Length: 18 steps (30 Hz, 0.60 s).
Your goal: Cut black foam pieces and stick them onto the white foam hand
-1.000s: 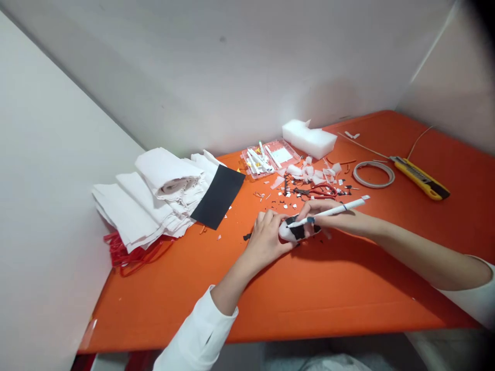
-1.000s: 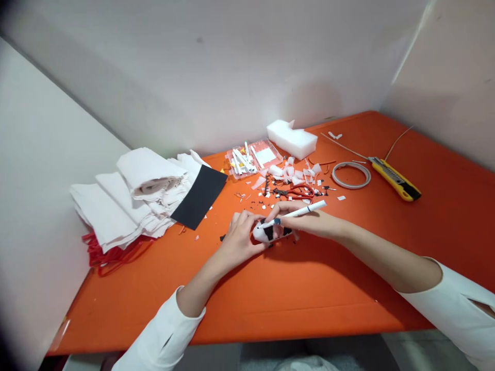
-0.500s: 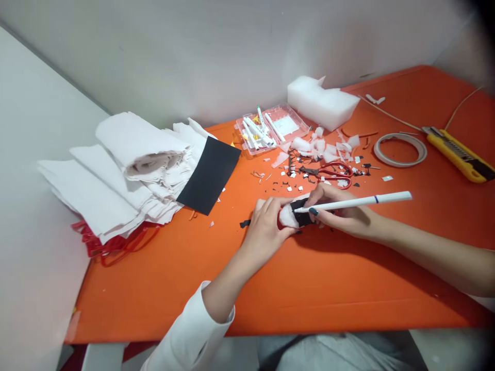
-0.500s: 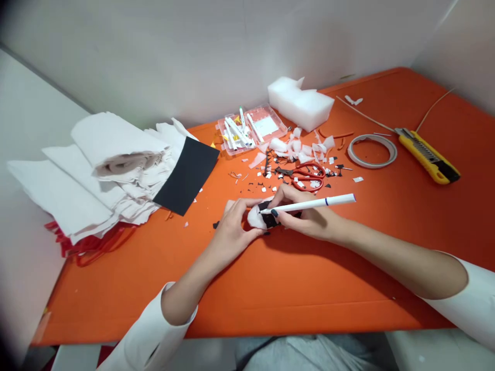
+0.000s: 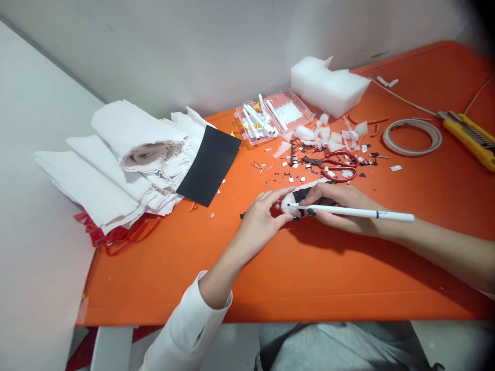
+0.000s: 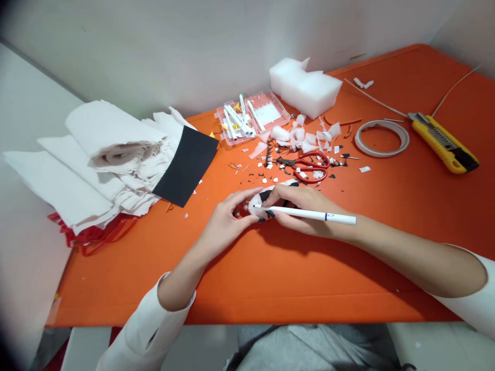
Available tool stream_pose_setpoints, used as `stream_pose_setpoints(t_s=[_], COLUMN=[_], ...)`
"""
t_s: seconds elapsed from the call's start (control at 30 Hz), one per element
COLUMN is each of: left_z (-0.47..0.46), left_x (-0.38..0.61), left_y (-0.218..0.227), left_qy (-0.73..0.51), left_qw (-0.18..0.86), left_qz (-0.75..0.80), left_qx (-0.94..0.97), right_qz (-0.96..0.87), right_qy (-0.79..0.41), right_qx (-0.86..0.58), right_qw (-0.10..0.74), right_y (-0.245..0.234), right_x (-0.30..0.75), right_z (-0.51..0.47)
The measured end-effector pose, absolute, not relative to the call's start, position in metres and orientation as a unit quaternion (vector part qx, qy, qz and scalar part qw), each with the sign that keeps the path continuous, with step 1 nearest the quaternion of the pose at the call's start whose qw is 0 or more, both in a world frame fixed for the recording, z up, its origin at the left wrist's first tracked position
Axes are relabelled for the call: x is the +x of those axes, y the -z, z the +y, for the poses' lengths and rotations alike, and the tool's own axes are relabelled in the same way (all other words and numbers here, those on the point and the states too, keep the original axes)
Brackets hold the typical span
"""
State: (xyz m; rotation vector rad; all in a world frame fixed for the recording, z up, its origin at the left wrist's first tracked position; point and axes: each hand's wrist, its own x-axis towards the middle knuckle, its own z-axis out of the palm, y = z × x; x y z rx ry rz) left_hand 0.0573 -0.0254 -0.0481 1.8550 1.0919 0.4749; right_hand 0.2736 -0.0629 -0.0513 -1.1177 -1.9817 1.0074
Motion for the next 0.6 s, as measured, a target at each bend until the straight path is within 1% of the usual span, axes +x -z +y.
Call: stream_pose_setpoints(t_s=[0.13, 0.23, 0.4, 0.6], left_z=[-0.0261, -0.0267, -0.0264, -0.0270], left_x=[0.0571, 0.0573, 0.0583, 0.0589], left_y=[0.0465, 0.0459, 0.0467, 0.0463], left_qy=[-0.191, -0.187, -0.185, -0.190], left_qw=[0.429, 0.440, 0.451, 0.449], left_qz=[0.435, 0.433, 0.430, 0.429], left_qx=[0.768, 0.764, 0.760, 0.760], right_qz=[-0.761, -0.758, -0.770, -0.776], right_qy=[-0.373, -0.366, -0.357, -0.326], right_qx=[-0.422, -0.426, -0.420, -0.419], right_qw=[0.322, 0.332, 0.321, 0.341], right_y=[0.0531, 0.0548, 0.0547, 0.0576], right_x=[0.2746, 0.2753, 0.2752, 0.2737], right_z=[-0.0626, -0.0625, -0.0628, -0.0634])
